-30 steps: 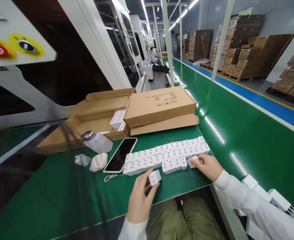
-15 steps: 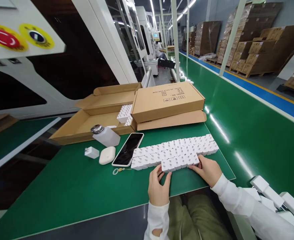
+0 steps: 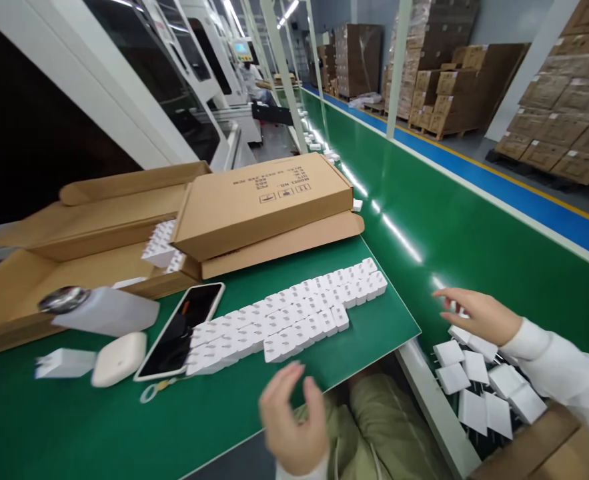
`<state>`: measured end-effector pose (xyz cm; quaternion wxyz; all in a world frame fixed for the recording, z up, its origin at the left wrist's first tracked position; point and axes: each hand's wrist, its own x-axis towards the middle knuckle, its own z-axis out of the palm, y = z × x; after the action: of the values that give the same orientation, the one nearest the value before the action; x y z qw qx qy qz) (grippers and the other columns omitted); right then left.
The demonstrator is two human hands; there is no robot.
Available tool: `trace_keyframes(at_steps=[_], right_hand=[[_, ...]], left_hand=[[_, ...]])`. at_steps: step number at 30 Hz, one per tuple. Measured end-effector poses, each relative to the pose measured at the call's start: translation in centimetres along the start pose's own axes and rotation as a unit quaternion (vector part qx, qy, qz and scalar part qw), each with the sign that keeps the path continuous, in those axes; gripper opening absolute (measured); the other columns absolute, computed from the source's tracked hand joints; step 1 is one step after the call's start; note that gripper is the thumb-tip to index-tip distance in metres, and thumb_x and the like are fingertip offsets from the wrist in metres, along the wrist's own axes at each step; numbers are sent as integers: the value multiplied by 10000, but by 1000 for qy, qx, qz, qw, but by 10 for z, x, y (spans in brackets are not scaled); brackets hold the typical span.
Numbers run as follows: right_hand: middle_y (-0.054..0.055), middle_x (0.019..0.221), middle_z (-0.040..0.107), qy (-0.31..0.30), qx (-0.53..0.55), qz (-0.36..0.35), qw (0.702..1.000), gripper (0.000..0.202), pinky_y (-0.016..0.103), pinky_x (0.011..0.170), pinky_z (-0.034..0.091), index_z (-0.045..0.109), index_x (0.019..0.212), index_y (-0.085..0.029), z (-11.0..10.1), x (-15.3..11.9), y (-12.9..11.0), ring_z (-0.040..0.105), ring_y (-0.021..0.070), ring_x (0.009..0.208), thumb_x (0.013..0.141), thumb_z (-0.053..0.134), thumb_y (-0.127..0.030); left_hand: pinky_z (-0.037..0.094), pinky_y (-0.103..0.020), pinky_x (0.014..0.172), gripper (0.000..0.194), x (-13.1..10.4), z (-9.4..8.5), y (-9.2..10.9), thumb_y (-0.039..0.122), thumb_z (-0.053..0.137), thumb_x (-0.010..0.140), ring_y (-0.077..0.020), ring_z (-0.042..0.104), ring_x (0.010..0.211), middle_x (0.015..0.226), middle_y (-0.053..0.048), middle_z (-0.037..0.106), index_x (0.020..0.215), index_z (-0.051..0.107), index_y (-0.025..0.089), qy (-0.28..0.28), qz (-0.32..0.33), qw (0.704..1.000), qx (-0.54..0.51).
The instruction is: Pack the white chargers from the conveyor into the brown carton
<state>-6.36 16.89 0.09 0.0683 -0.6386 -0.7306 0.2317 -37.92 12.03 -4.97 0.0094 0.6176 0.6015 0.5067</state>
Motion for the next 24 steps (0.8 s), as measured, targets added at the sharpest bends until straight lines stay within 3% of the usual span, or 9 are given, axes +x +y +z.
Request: trace_keyframes(at_steps=[2, 4, 6, 9, 13, 15, 17, 20, 24], right_hand=[[118, 989, 603, -21, -99, 59, 993, 469, 366, 728, 452, 522, 1167, -154, 1, -24, 42, 579, 246, 858, 724, 485, -302], [110, 1048, 584, -35, -131, 65, 989, 521, 342, 761, 460, 468, 1225, -166, 15, -39, 67, 571, 238, 936, 727, 501, -315], [107, 1030, 580, -20, -144, 65, 987, 531, 342, 765, 465, 430, 1251, -164, 31, -43, 73, 566, 236, 951, 755, 490, -346], [141, 1085, 545, 9, -167, 53, 985, 543, 376, 794, 452, 413, 1266, -146, 46, -36, 62, 524, 267, 1013, 757, 508, -311], [85, 1201, 512, 5, -187, -14, 982, 443, 330, 820, 429, 514, 1163, -245, 38, -26, 50, 476, 239, 1092, 726, 574, -202], [57, 1062, 592, 6, -199, -29, 980, 294, 321, 781, 426, 568, 1053, -251, 26, -26, 50, 530, 224, 993, 760, 572, -264], [79, 966, 619, 29, -213, -10, 977, 293, 345, 738, 419, 561, 1028, -209, 13, -32, 53, 562, 239, 898, 818, 494, -402], [110, 896, 624, 56, -261, 58, 962, 478, 352, 656, 406, 536, 986, -168, 2, -48, 58, 586, 254, 784, 837, 337, -576], [91, 801, 619, 6, -306, 119, 945, 427, 332, 559, 381, 535, 863, -178, 12, -67, 57, 595, 261, 749, 833, 356, -565]], left_hand=[[524, -347, 775, 322, -11, 20, 37, 113, 421, 810, -188, 568, 908, 957, -18, 583, 1088, 476, 266, -167, 92, 976, -100], [520, -309, 758, 304, -21, 49, 74, 90, 391, 803, -175, 570, 878, 945, -34, 604, 1055, 502, 217, -329, 163, 916, -163], [506, -333, 781, 288, -27, 81, 104, 118, 415, 795, -194, 551, 908, 971, -54, 596, 1058, 510, 186, -422, 190, 875, -140], [492, -388, 790, 340, -34, 121, 126, 202, 519, 760, -241, 528, 945, 992, -82, 573, 1096, 500, 157, -503, 161, 849, -28], [485, -387, 781, 303, -41, 150, 130, 269, 611, 699, -256, 525, 938, 961, -89, 560, 968, 558, 140, -538, 128, 832, 55], [482, -383, 764, 313, -44, 156, 129, 240, 565, 745, -262, 521, 945, 965, -110, 550, 1031, 542, 115, -524, 114, 841, 74], [485, -380, 721, 423, -46, 159, 129, 201, 502, 795, -276, 513, 960, 988, -146, 535, 1191, 444, 67, -508, 97, 851, 93], [476, -373, 719, 562, -47, 157, 128, 195, 550, 775, -281, 499, 980, 1030, -169, 520, 1273, 342, 38, -493, 108, 859, 85], [458, -363, 725, 326, -48, 135, 131, 188, 558, 765, -251, 510, 894, 936, -129, 540, 1065, 489, 82, -478, 114, 869, 54]])
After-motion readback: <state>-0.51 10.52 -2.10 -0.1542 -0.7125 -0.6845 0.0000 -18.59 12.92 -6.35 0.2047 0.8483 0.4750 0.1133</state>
